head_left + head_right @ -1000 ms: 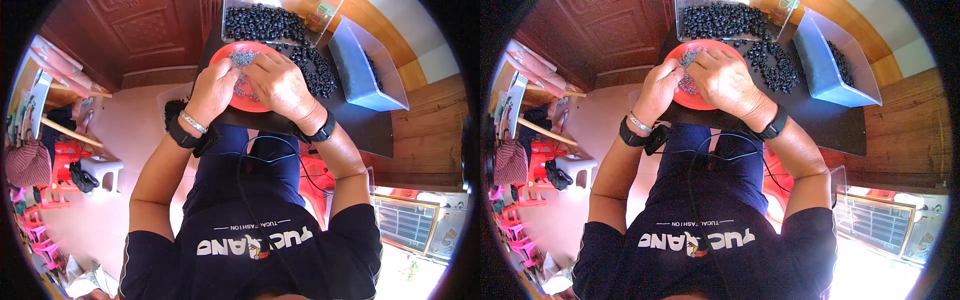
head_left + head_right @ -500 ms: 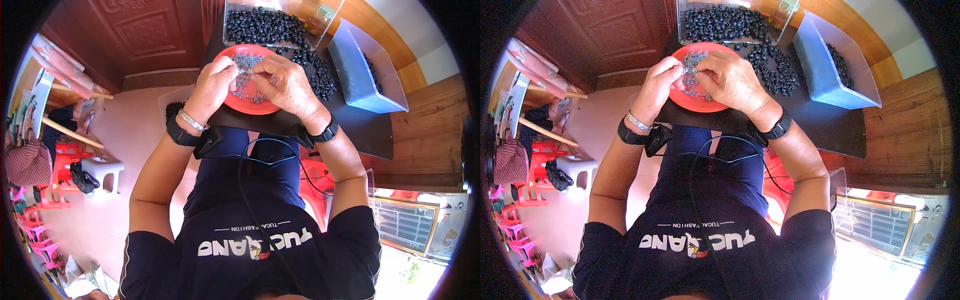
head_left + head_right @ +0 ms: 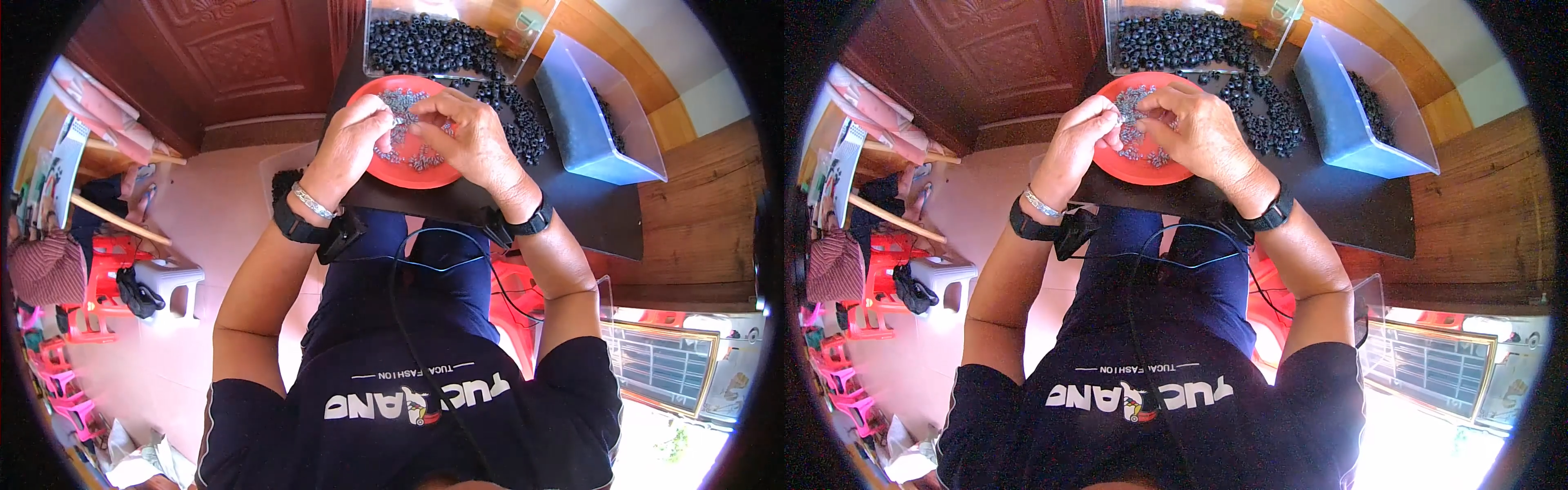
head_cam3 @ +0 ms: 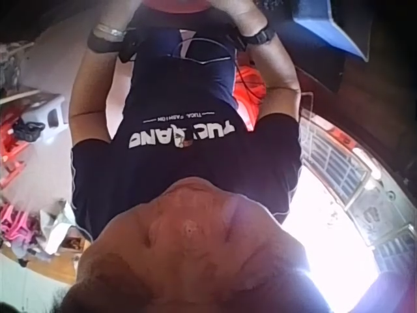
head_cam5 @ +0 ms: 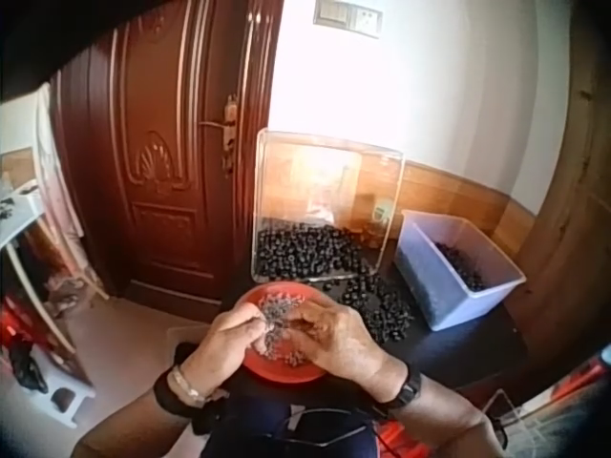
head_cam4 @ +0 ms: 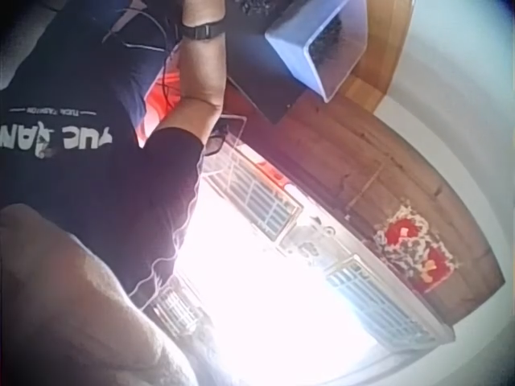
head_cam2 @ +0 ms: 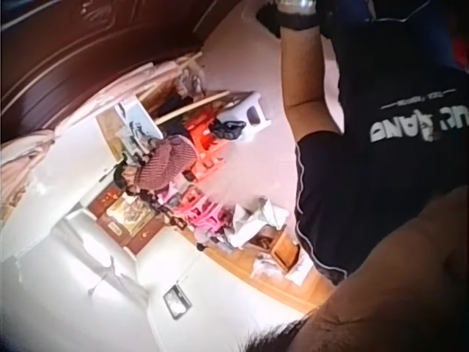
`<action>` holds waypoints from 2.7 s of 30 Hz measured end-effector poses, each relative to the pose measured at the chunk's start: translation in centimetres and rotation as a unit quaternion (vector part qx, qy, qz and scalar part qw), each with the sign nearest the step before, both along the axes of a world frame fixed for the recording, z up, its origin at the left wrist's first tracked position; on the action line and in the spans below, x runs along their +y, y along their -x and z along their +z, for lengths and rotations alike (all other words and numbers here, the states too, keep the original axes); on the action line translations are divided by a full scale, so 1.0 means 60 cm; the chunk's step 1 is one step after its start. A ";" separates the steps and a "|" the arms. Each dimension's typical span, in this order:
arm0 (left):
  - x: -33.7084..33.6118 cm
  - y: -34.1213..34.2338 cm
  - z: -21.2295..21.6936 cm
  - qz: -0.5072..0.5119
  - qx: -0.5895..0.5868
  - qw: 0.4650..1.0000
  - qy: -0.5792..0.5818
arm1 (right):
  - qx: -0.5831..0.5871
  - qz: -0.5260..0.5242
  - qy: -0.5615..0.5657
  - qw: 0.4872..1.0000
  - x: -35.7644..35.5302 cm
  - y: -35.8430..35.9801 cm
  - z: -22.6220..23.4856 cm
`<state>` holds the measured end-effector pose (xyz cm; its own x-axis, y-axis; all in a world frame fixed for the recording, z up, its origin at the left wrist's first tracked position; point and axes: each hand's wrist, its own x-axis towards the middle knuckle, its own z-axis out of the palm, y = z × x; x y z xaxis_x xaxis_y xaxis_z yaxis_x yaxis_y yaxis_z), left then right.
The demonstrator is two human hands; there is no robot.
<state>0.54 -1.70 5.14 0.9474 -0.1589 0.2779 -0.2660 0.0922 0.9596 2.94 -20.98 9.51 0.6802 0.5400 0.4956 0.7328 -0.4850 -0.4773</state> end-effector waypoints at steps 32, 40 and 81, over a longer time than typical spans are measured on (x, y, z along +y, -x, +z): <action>-0.001 -0.015 -0.029 0.075 -0.002 0.995 -0.070 | 0.122 -0.020 -0.025 0.992 0.021 0.007 -0.009; 0.008 -0.028 -0.021 0.060 0.002 0.994 -0.092 | 0.128 -0.039 -0.007 0.991 -0.002 -0.017 -0.015; 0.051 0.025 -0.012 0.103 0.032 0.994 -0.027 | -0.051 0.053 0.235 0.969 0.040 -0.039 -0.062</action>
<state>-0.95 1.34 4.42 0.9766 0.0265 0.2132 -0.2131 -0.0098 0.9770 5.28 -18.59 5.81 0.5686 0.7872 0.2389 0.8224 -0.5503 -0.1441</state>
